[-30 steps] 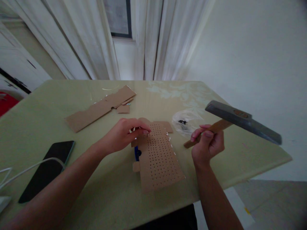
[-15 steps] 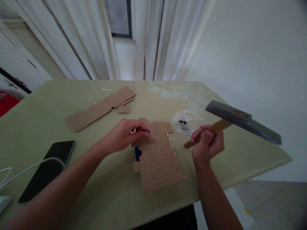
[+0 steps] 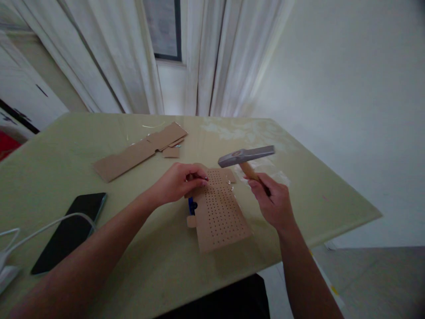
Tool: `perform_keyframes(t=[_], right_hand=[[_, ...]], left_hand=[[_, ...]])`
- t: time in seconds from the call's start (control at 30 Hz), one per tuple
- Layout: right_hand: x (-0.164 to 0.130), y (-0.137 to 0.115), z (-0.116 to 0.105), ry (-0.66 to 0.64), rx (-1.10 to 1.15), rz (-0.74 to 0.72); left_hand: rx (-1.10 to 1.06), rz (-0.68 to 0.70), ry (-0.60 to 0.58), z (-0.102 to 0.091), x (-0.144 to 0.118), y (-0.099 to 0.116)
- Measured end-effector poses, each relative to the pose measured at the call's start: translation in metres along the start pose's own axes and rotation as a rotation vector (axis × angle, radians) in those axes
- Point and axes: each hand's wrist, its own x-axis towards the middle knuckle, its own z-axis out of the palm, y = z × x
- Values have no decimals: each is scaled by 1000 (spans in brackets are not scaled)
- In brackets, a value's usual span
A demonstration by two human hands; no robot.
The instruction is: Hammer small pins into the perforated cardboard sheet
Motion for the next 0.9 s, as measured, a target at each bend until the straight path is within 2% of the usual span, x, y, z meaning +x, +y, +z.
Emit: perform_keyframes(t=[0.1, 0.2, 0.4, 0.57, 0.77, 0.9], right_hand=[[6, -23, -14, -175, -274, -101], [10, -42, -22, -245, -428, -165], [17, -65, -32, -268, -526, -145], [21, -69, -31, -353, -661, -91], [21, -71, -32, -266, -565, -90], [21, -73, -32, -330, -599, -76]], left_hand=[[-22, 3, -15, 1, 1, 1], [-26, 11, -18, 1, 2, 2], [-58, -13, -22, 2, 3, -1], [-143, -39, -47, 6, 4, -6], [-123, -21, -42, 7, 5, -9], [-108, -11, -37, 8, 6, -11]])
